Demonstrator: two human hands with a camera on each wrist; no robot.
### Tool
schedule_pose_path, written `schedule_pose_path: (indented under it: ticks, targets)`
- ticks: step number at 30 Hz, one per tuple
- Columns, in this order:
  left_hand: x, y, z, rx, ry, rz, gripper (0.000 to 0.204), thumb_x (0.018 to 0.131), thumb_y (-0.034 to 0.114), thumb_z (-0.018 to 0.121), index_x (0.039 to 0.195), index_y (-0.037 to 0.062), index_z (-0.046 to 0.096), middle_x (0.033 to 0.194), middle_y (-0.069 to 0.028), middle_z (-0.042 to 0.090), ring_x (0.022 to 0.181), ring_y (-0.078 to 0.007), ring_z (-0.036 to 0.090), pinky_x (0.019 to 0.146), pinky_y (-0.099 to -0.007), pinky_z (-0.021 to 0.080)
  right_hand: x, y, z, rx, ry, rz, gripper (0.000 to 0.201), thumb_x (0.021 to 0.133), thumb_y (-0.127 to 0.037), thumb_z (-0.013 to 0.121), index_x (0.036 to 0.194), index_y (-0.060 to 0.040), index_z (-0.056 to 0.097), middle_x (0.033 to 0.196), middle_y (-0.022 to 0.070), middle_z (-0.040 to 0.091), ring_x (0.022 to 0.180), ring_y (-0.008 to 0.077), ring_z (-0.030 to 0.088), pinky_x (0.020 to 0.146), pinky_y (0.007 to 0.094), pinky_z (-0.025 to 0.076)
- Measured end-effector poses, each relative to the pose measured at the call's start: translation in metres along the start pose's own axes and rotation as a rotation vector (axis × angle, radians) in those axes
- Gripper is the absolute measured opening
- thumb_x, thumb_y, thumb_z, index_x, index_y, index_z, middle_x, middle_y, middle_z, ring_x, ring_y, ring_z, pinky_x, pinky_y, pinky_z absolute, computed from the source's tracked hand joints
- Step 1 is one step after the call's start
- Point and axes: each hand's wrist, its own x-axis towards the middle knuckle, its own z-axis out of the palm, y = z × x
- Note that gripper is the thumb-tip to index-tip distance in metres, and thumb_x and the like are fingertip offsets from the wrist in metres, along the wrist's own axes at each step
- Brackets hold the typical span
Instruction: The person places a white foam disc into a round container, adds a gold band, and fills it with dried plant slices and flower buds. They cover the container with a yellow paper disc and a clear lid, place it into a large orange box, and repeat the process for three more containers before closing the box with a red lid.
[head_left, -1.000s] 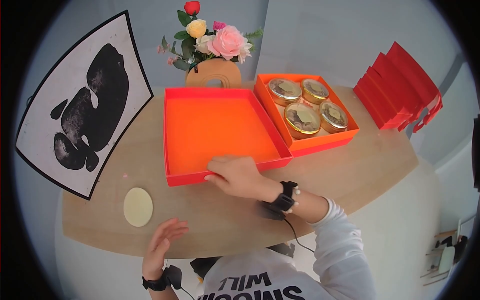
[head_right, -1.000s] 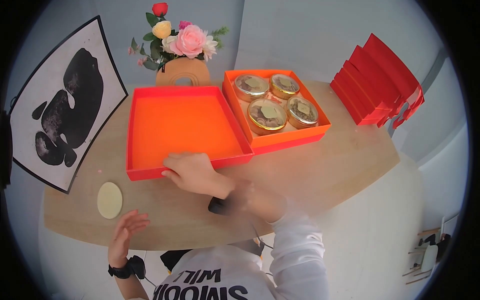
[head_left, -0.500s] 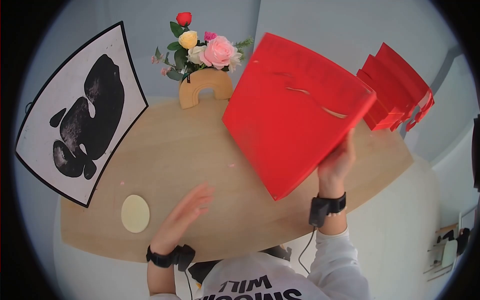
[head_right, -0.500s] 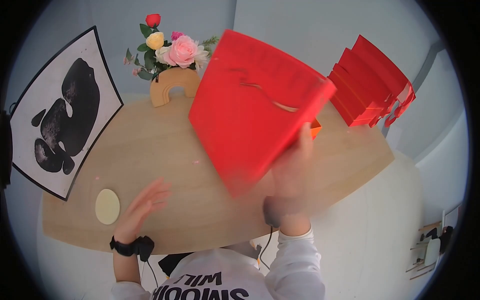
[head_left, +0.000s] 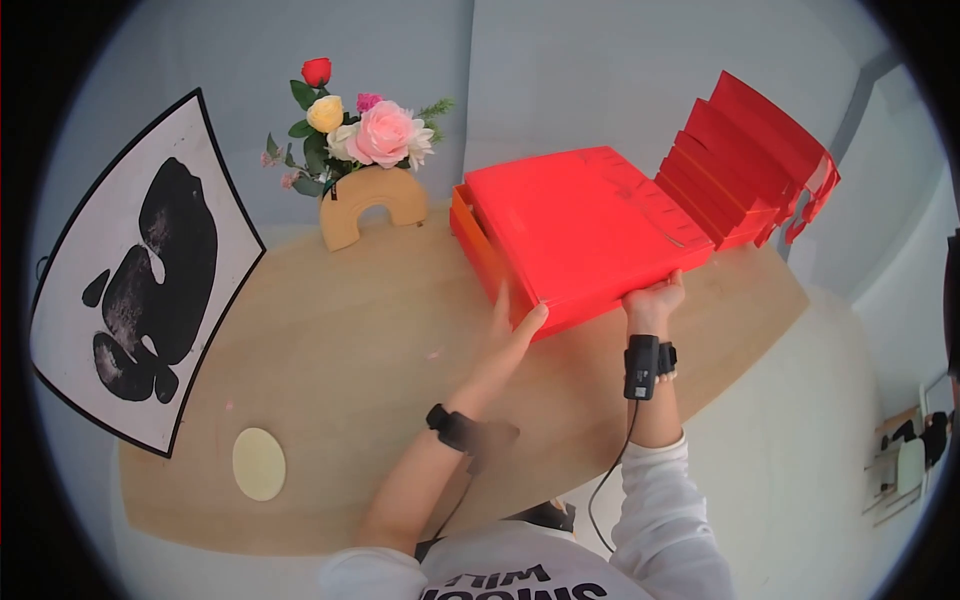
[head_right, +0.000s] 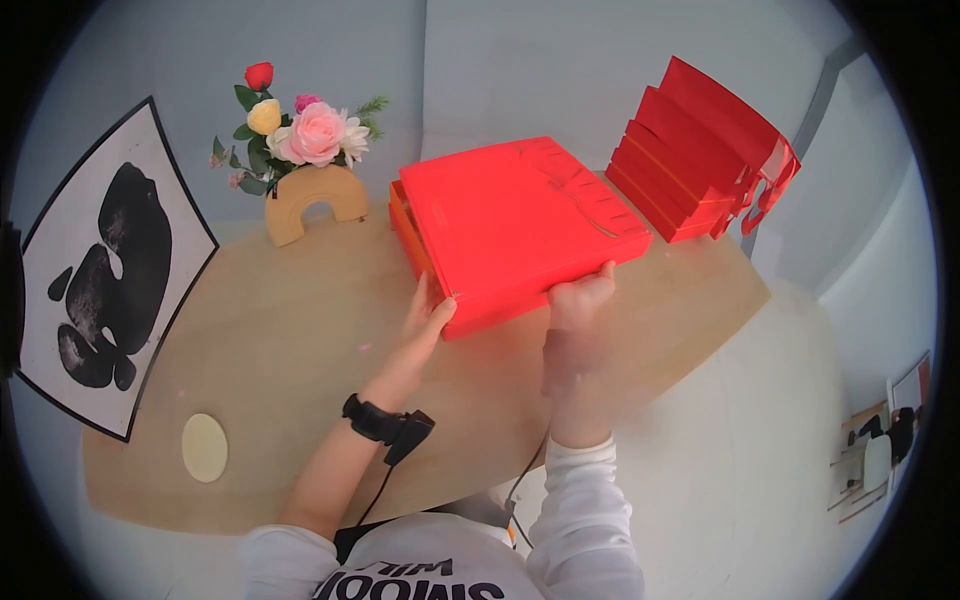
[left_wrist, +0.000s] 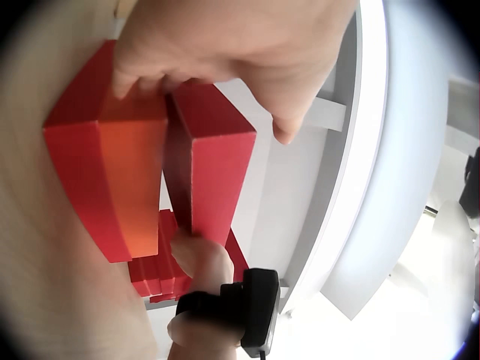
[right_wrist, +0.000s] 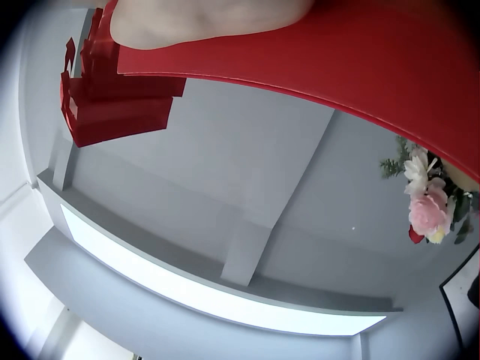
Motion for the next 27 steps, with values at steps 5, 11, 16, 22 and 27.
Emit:
schedule_pose_path:
  ticks: [5, 11, 16, 22, 27]
  targets:
    - [0.006, -0.001, 0.018, -0.047, 0.083, 0.037, 0.081, 0.083, 0.031, 0.055, 0.136, -0.0003, 0.003, 0.141, -0.014, 0.016, 0.129, -0.0203, 0.018, 0.104, -0.0311, 0.017, 0.009, 0.005, -0.014, 0.001, 0.013, 0.041, 0.045, 0.091, -0.03, 0.019, 0.127, -0.0077, 0.035, 0.135, 0.0094, 0.033, 0.124, 0.0283, 0.031, 0.103, 0.0466, 0.022]
    - [0.003, 0.009, 0.023, -0.169, 0.128, 0.039, 0.078, 0.081, 0.028, 0.056, 0.137, 0.0025, 0.008, 0.14, -0.0124, 0.019, 0.129, -0.0196, 0.02, 0.104, -0.0324, 0.017, 0.012, -0.001, -0.016, -0.06, -0.094, 0.141, 0.049, 0.093, -0.036, 0.015, 0.131, -0.0085, 0.029, 0.136, 0.0094, 0.031, 0.126, 0.0284, 0.027, 0.104, 0.0442, 0.021]
    - [0.006, 0.01, 0.025, -0.196, 0.144, 0.043, 0.076, 0.082, 0.027, 0.055, 0.137, 0.0031, 0.009, 0.141, -0.0127, 0.017, 0.129, -0.0203, 0.019, 0.103, -0.0311, 0.02, 0.012, -0.012, -0.022, -0.381, -0.11, 0.26, 0.053, 0.092, -0.045, 0.016, 0.126, -0.0085, 0.033, 0.125, 0.0116, 0.042, 0.112, 0.0285, 0.042, 0.095, 0.0434, 0.033]
    - [0.008, 0.004, 0.032, -0.188, 0.213, 0.05, 0.076, 0.08, 0.025, 0.057, 0.135, -0.001, 0.012, 0.14, -0.0156, 0.017, 0.128, -0.0214, 0.021, 0.103, -0.0314, 0.021, 0.028, -0.031, -0.043, -0.745, -0.178, 0.443, 0.064, 0.085, -0.061, 0.022, 0.109, -0.0056, 0.042, 0.086, 0.0106, 0.056, 0.071, 0.0243, 0.058, 0.07, 0.0393, 0.047]
    - [0.016, -0.009, 0.028, -0.118, 0.274, 0.111, 0.075, 0.078, 0.025, 0.06, 0.133, -0.0047, 0.017, 0.138, -0.0187, 0.02, 0.128, -0.0239, 0.022, 0.103, -0.0323, 0.022, 0.025, -0.036, -0.037, -1.045, -0.178, 0.467, 0.082, 0.074, -0.075, 0.027, 0.102, -0.0003, 0.045, 0.073, 0.0088, 0.056, 0.061, 0.0224, 0.058, 0.064, 0.0333, 0.049]
